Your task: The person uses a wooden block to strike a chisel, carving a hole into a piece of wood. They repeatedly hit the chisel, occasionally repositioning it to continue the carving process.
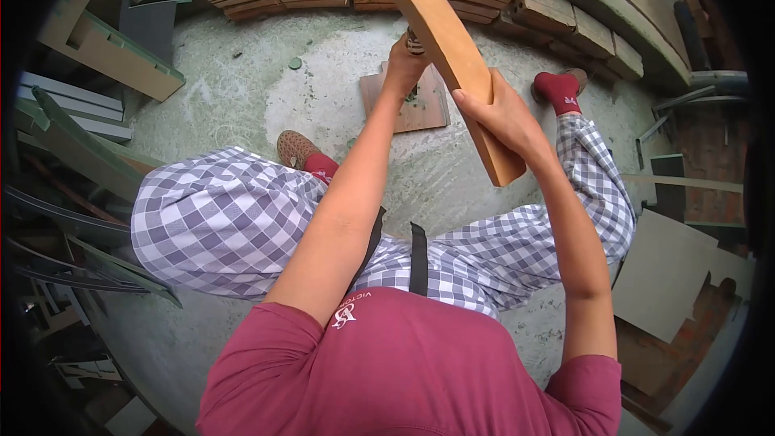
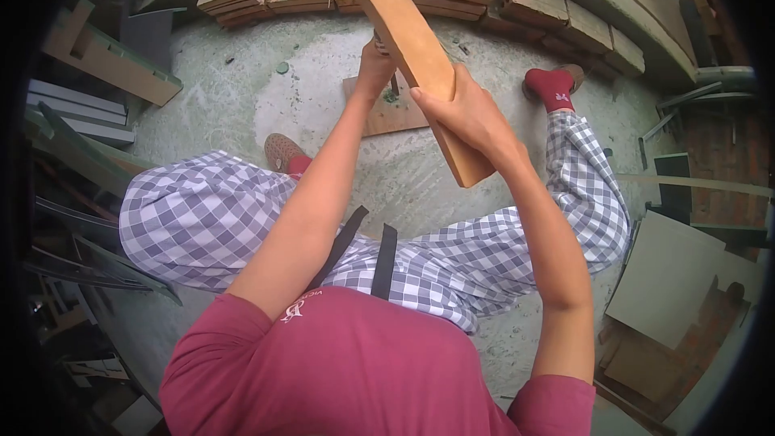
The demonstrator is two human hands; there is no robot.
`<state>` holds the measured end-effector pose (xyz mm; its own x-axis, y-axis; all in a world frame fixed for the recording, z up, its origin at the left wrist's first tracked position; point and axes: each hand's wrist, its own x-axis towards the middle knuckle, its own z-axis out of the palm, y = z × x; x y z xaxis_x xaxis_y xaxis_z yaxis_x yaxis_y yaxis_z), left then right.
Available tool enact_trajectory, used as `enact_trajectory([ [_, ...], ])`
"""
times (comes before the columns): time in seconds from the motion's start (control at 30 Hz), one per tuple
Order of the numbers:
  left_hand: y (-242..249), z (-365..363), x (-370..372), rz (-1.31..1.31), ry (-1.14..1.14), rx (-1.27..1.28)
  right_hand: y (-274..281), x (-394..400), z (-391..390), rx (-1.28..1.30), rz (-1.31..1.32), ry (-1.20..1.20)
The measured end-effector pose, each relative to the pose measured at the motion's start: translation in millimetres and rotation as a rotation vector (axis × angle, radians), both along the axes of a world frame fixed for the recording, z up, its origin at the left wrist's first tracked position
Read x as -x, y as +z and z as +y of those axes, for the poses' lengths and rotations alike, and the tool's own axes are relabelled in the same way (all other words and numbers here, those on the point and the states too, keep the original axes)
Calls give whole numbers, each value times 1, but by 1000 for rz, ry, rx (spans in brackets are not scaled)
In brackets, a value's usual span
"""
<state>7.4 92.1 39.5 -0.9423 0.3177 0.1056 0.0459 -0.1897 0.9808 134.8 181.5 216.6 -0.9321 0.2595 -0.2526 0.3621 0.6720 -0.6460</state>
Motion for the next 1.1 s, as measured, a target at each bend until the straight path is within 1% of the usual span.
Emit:
enact_trajectory([
  [0.07, -2, -2, 1, 13, 36, -9, 1, -4, 14, -79, -19, 5],
  [0.13, -15, -10, -8, -42, 16, 42, 33, -4, 7, 36, 70, -42],
  [0.2, -14, -3, 2, -80, -10, 84, 58, -1, 3, 115, 278, -91],
  [0.23, -12, -2, 1, -79, -13, 83, 66, -1, 1, 96, 339, -127],
  [0.27, -11, -3, 1, -76, -14, 102, 70, 1, -2, 78, 402, -159],
  [0.33, -12, -4, 4, -70, -11, 121, 52, 2, -10, 120, 443, -206],
  [0.37, -16, -2, 4, -42, -12, 79, 33, -1, -13, 55, 379, -184],
  [0.4, -19, 0, 4, -14, -14, 36, 6, -5, -6, -85, 159, -111],
  [0.43, -1, -2, -2, -57, -12, 9, -3, -8, -1, -96, 26, -54],
  [0.47, -4, 0, 1, -54, -20, 11, -10, -10, 3, -102, -109, -3],
  [0.5, -15, 4, 8, 51, -7, 2, -1, -5, 5, -103, -107, 1],
  [0.53, -26, 1, 5, 143, 3, 6, 17, -3, 2, -18, -34, -2],
  [0.57, -5, -4, -3, -90, -81, -41, 31, -7, 0, 67, 26, -20],
  [0.6, -7, -1, -3, -78, -30, 34, 38, -5, 1, 59, 109, -36],
  [0.67, -5, -2, -1, -72, -26, 145, 64, -3, -4, 162, 260, -94],
  [0.7, -7, -2, -1, -69, -24, 146, 66, -2, -5, 193, 320, -127],
  [0.73, -9, -2, -1, -70, -30, 166, 58, -1, -8, 196, 323, -124],
  [0.8, -6, -2, -1, -66, -38, 183, 20, -2, -11, 184, 350, -213],
  [0.83, 2, -2, -4, -51, -38, 99, 0, -6, -5, 36, 114, -128],
  [0.87, 7, -2, -6, -32, -39, 15, -21, -8, 4, -7, 9, -38],
  [0.9, 8, -2, -5, -12, -28, 112, -17, -9, 6, 6, 7, -44],
  [0.93, 6, 2, 0, -10, -22, 110, -8, -5, 8, 17, 2, -36],
  [1.0, -7, -1, -5, -92, -53, -24, 16, -2, 8, 181, 91, -53],
  [1.03, -8, 0, -4, -92, -42, 35, 30, 0, 5, 179, 143, -92],
  [1.07, -8, 2, -3, -89, -40, 30, 45, 3, 5, 200, 216, -103],
  [1.1, -6, 1, -4, -74, -29, 111, 51, 4, 5, 210, 289, -125],
])
